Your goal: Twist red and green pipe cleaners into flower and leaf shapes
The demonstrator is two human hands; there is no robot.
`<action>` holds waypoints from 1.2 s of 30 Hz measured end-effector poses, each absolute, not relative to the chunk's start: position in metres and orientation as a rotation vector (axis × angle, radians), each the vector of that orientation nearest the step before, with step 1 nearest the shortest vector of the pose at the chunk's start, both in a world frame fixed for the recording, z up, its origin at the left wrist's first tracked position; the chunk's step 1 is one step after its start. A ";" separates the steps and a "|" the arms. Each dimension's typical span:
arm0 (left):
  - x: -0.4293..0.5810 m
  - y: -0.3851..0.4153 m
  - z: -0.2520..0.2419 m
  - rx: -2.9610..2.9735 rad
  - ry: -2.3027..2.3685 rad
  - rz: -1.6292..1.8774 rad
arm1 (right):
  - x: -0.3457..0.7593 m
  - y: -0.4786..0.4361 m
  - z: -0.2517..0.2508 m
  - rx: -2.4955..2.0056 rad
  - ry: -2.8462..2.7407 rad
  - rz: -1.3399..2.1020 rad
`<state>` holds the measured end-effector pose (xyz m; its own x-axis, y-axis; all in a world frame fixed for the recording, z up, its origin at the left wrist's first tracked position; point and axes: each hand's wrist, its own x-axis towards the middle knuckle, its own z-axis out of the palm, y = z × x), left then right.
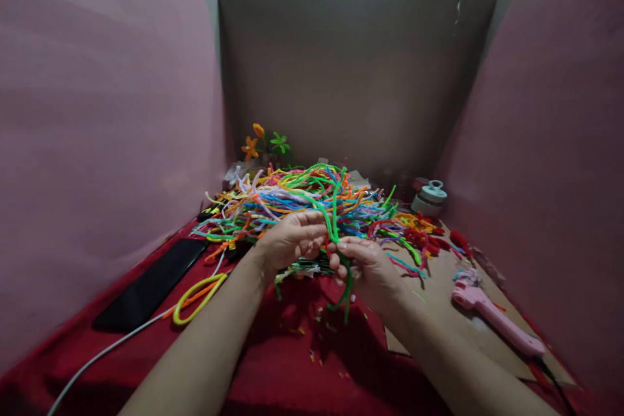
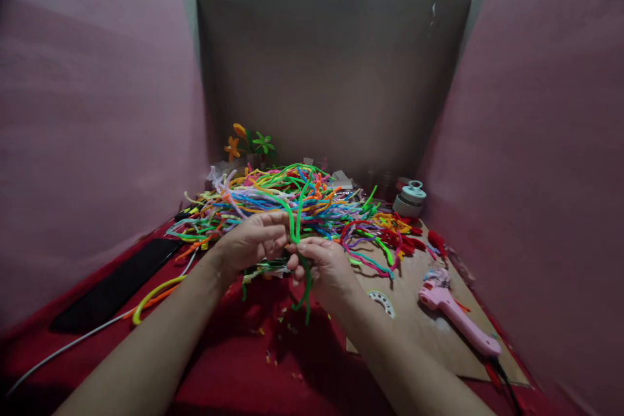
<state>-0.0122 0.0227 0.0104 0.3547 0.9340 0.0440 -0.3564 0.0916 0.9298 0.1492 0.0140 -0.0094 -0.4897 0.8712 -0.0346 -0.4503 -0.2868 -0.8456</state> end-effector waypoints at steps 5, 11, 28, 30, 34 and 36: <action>0.001 0.019 0.000 1.054 0.614 0.963 | 0.158 0.016 -0.006 -0.604 -1.009 2.024; 0.008 0.019 -0.002 1.024 0.603 1.105 | 0.161 0.013 -0.007 -0.602 -0.930 2.117; 0.020 0.016 -0.003 1.159 0.804 1.429 | 0.164 0.010 -0.017 -0.866 -1.350 1.902; 0.021 0.017 -0.003 1.107 0.784 1.475 | 0.162 0.008 -0.020 -0.917 -1.389 1.850; 0.022 0.020 0.000 0.915 0.710 1.680 | 0.155 -0.001 -0.024 -0.999 -1.372 1.700; 0.022 0.021 0.001 0.849 0.686 1.741 | 0.151 -0.006 -0.027 -1.014 -1.372 1.667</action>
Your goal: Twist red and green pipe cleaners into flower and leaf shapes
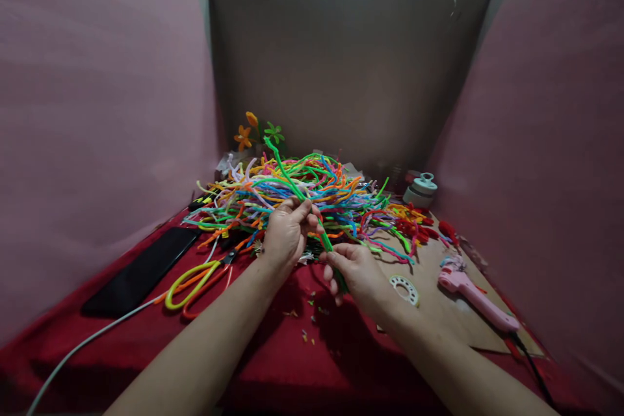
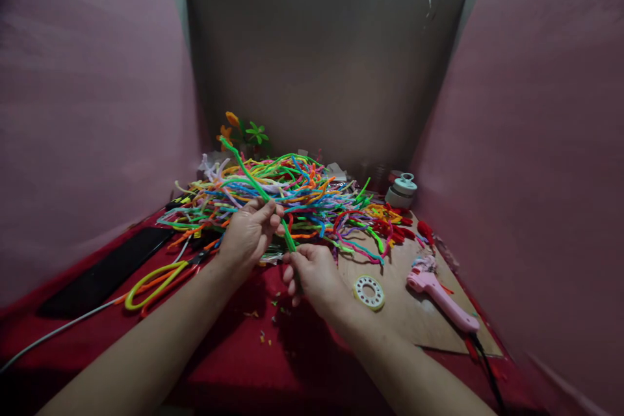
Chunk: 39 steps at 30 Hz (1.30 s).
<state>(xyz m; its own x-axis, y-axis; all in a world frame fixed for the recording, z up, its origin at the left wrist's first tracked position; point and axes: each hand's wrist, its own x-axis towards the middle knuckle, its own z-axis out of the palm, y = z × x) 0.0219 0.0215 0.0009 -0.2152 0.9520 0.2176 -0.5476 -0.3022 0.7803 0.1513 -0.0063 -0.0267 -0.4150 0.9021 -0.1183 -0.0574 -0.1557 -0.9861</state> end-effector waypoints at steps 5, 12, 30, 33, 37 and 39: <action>0.022 0.021 0.002 0.813 0.695 1.831 | 0.146 -0.018 -0.032 -0.978 -1.266 1.740; 0.028 0.014 0.004 0.855 0.696 1.835 | 0.139 -0.049 -0.040 -1.029 -1.262 1.813; 0.015 0.019 -0.002 0.828 0.716 1.438 | 0.157 0.028 0.013 -0.782 -1.450 1.674; 0.016 0.022 -0.003 0.818 0.722 1.419 | 0.141 0.031 0.003 -0.772 -1.293 1.629; 0.019 0.024 -0.004 0.763 0.745 1.470 | 0.136 0.030 -0.004 -0.774 -1.228 1.563; 0.021 0.023 -0.005 0.759 0.754 1.462 | 0.136 0.028 -0.006 -0.771 -1.193 1.575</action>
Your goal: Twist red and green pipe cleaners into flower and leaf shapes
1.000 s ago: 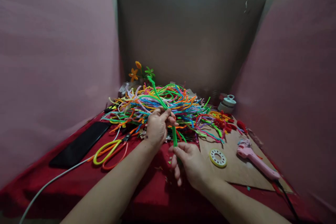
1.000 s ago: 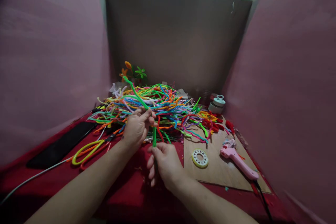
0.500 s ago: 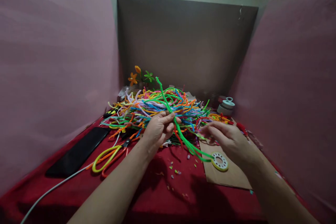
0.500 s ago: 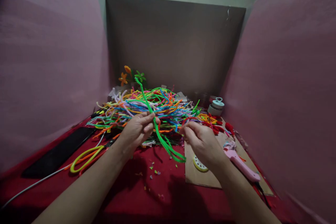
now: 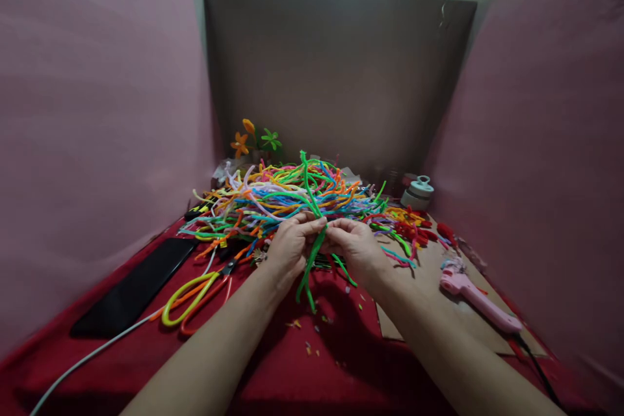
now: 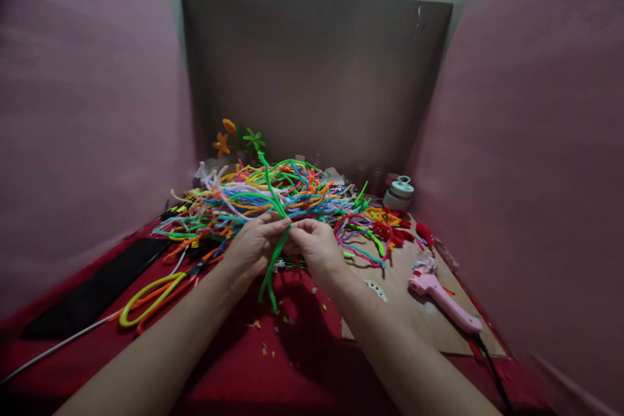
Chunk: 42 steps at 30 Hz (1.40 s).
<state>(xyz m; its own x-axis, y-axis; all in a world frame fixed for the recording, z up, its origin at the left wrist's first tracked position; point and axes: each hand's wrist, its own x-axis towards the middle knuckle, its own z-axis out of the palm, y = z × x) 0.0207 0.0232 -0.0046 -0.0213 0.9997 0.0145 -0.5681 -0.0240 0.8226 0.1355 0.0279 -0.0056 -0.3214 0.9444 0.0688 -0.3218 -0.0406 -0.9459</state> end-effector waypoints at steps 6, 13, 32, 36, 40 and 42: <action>0.021 0.020 -0.008 0.822 0.782 1.452 | 0.136 0.019 -0.006 -0.748 -1.253 1.532; 0.020 0.019 -0.005 0.854 0.777 1.408 | 0.140 0.018 -0.009 -0.662 -1.141 1.753; 0.022 0.015 -0.001 0.973 0.833 1.370 | 0.152 0.018 -0.007 -0.677 -1.037 1.827; 0.022 0.014 0.001 0.906 0.833 1.396 | 0.152 0.021 -0.009 -0.691 -0.995 1.826; 0.021 0.014 0.000 0.873 0.847 1.393 | 0.151 0.019 -0.009 -0.741 -1.018 1.756; 0.021 0.014 0.000 0.875 0.850 1.383 | 0.150 0.017 -0.008 -0.764 -1.024 1.740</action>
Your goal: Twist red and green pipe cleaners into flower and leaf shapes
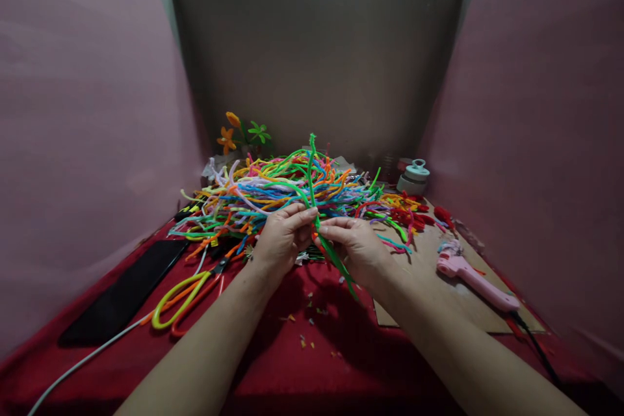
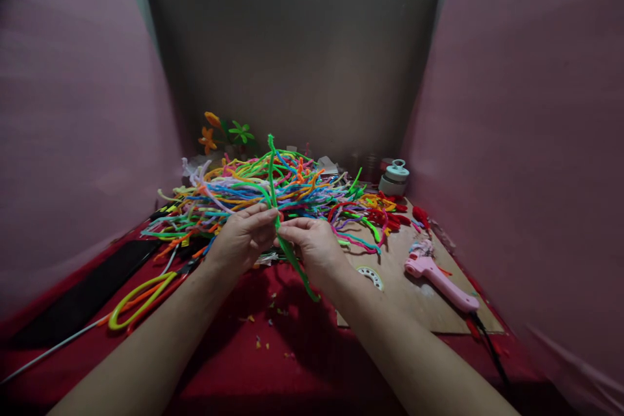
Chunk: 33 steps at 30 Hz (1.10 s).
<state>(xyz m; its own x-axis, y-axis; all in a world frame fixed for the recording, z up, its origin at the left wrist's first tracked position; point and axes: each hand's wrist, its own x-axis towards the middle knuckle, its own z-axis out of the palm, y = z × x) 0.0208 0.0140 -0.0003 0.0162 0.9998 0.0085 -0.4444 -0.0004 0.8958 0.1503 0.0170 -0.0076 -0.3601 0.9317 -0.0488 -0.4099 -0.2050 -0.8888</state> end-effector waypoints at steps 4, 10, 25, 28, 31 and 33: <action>0.022 0.014 0.000 0.888 0.829 1.388 | 0.151 0.016 -0.007 -0.763 -1.018 1.739; 0.023 0.012 0.002 0.911 0.819 1.390 | 0.151 0.018 -0.010 -0.665 -0.994 1.839; 0.020 0.014 -0.002 1.034 0.872 1.315 | 0.153 0.022 -0.009 -0.704 -1.003 1.814; 0.019 0.014 -0.003 1.081 0.882 1.307 | 0.153 0.020 -0.007 -0.715 -0.981 1.787; 0.020 0.013 -0.002 1.111 0.907 1.337 | 0.153 0.019 -0.006 -0.697 -0.983 1.751; 0.020 0.012 -0.001 1.149 0.926 1.366 | 0.153 0.020 -0.006 -0.710 -0.968 1.743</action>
<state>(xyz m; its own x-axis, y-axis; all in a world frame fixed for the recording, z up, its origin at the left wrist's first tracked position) 0.0197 0.0121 -0.0011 0.0398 0.9898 0.1370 -0.2390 -0.1237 0.9631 0.1531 0.0196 -0.0060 -0.3477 0.9372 -0.0286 -0.4709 -0.2010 -0.8590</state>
